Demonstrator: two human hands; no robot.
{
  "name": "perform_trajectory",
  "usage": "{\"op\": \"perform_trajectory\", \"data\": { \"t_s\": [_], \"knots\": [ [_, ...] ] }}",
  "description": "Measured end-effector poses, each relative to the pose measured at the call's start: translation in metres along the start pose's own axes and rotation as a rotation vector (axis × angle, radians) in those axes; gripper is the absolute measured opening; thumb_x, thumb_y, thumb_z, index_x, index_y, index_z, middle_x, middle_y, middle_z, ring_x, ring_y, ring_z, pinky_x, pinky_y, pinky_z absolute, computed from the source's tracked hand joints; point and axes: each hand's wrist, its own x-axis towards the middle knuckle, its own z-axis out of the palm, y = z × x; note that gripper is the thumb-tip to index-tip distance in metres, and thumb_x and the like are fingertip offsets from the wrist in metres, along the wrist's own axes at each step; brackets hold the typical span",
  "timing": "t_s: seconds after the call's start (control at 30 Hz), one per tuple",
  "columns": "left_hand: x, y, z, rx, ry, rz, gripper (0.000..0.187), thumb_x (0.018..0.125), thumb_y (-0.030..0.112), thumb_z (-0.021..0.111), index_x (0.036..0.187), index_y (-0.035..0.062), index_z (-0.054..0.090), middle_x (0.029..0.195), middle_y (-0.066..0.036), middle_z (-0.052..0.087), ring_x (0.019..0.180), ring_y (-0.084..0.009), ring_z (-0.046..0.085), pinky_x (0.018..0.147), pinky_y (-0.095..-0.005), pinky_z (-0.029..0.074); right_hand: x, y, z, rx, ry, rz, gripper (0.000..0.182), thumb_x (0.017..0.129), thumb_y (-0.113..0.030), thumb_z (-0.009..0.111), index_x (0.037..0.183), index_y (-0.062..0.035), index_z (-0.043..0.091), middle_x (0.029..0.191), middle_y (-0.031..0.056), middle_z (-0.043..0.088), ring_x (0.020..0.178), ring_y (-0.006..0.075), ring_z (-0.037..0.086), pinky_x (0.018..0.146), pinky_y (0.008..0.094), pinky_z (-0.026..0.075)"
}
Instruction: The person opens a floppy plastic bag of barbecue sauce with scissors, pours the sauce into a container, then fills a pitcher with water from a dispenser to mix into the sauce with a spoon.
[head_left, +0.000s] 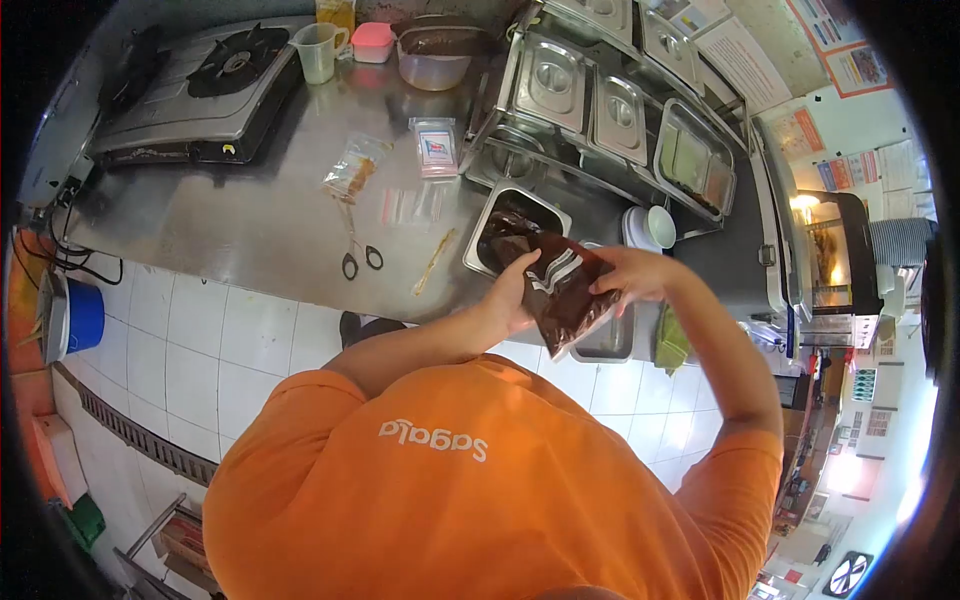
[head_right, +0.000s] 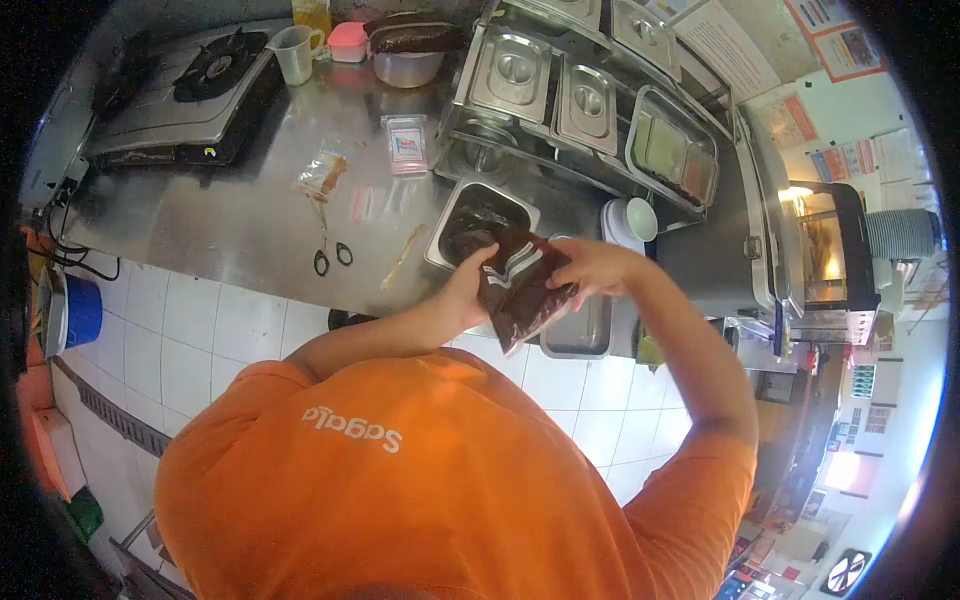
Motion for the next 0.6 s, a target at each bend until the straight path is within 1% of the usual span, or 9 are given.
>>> {"op": "perform_trajectory", "data": {
  "t_s": [0.03,0.1,0.23,0.3,0.4,0.43,0.5,0.53,0.6],
  "knots": [
    [-0.005,0.001,0.010,-0.034,-0.020,0.013,0.042,0.091,0.033,0.043,0.121,0.0040,0.045,0.117,-0.016,0.053,0.109,-0.0299,0.052,0.098,-0.0446,0.039,-0.005,-0.015,-0.001,-0.012,0.016,0.017,0.047,0.076,-0.009,0.061,0.120,-0.0002,0.046,0.103,0.0118,0.057,0.086,0.0199,0.058,0.057,0.0308,0.055],
    [-0.003,0.001,0.010,-0.120,-0.086,0.022,0.044,0.091,0.031,0.044,0.123,0.0012,0.042,0.123,-0.018,0.048,0.115,-0.0307,0.047,0.102,-0.0454,0.034,-0.007,-0.037,-0.006,-0.121,0.031,0.036,0.048,0.076,-0.007,0.061,0.121,0.0012,0.045,0.104,0.0125,0.058,0.084,0.0205,0.059,0.054,0.0301,0.054],
    [-0.009,-0.005,0.022,-0.256,-0.199,-0.028,0.041,0.093,0.024,0.041,0.124,-0.0009,0.039,0.125,-0.019,0.046,0.116,-0.0307,0.047,0.102,-0.0454,0.035,-0.003,-0.073,-0.014,-0.434,0.028,0.092,0.045,0.072,-0.004,0.061,0.114,0.0054,0.048,0.096,0.0157,0.061,0.075,0.0222,0.063,0.048,0.0300,0.055],
    [-0.003,-0.011,0.018,-0.131,-0.156,0.011,0.038,0.094,0.021,0.036,0.125,0.0009,0.041,0.124,-0.015,0.049,0.115,-0.0270,0.049,0.100,-0.0420,0.037,-0.004,-0.092,-0.008,-0.639,0.063,0.136,0.041,0.068,-0.003,0.062,0.107,0.0061,0.053,0.085,0.0165,0.063,0.068,0.0231,0.065,0.048,0.0318,0.055],
    [-0.006,-0.013,0.028,-0.126,-0.101,0.069,0.034,0.092,0.011,0.036,0.124,-0.0014,0.039,0.122,-0.019,0.048,0.113,-0.0292,0.050,0.099,-0.0423,0.040,-0.003,-0.112,0.005,-0.940,0.096,0.185,0.039,0.067,-0.004,0.062,0.104,0.0059,0.055,0.082,0.0182,0.063,0.066,0.0240,0.066,0.048,0.0322,0.055],
    [-0.005,-0.013,0.028,-0.126,-0.101,0.069,0.034,0.092,0.011,0.036,0.124,-0.0014,0.039,0.122,-0.019,0.048,0.113,-0.0292,0.050,0.099,-0.0423,0.040,-0.003,-0.117,0.011,-0.939,0.097,0.185,0.039,0.067,-0.004,0.062,0.104,0.0059,0.055,0.082,0.0182,0.063,0.066,0.0240,0.066,0.048,0.0322,0.055],
    [0.000,-0.013,0.027,-0.143,-0.015,0.054,0.039,0.089,0.004,0.040,0.126,-0.0046,0.032,0.125,-0.021,0.043,0.116,-0.0319,0.046,0.098,-0.0465,0.040,-0.006,-0.120,0.023,-1.104,0.266,0.227,0.035,0.066,-0.003,0.063,0.099,0.0037,0.058,0.080,0.0195,0.063,0.070,0.0274,0.066,0.053,0.0339,0.054],
    [0.003,-0.012,0.027,-0.142,-0.015,0.051,0.039,0.089,0.004,0.040,0.126,-0.0046,0.032,0.125,-0.021,0.043,0.116,-0.0319,0.046,0.098,-0.0465,0.040,-0.005,-0.110,0.023,-1.101,0.268,0.228,0.035,0.066,-0.003,0.063,0.099,0.0037,0.058,0.080,0.0195,0.063,0.070,0.0274,0.066,0.053,0.0339,0.054],
    [0.010,-0.009,0.029,-0.105,-0.100,0.061,0.033,0.092,0.011,0.036,0.121,-0.0056,0.035,0.117,-0.024,0.048,0.110,-0.0369,0.049,0.096,-0.0511,0.040,-0.002,-0.086,0.023,-1.453,0.505,-0.258,0.024,0.068,-0.005,0.063,0.091,-0.0001,0.061,0.079,0.0178,0.064,0.073,0.0294,0.065,0.061,0.0376,0.053]
  ]
}}
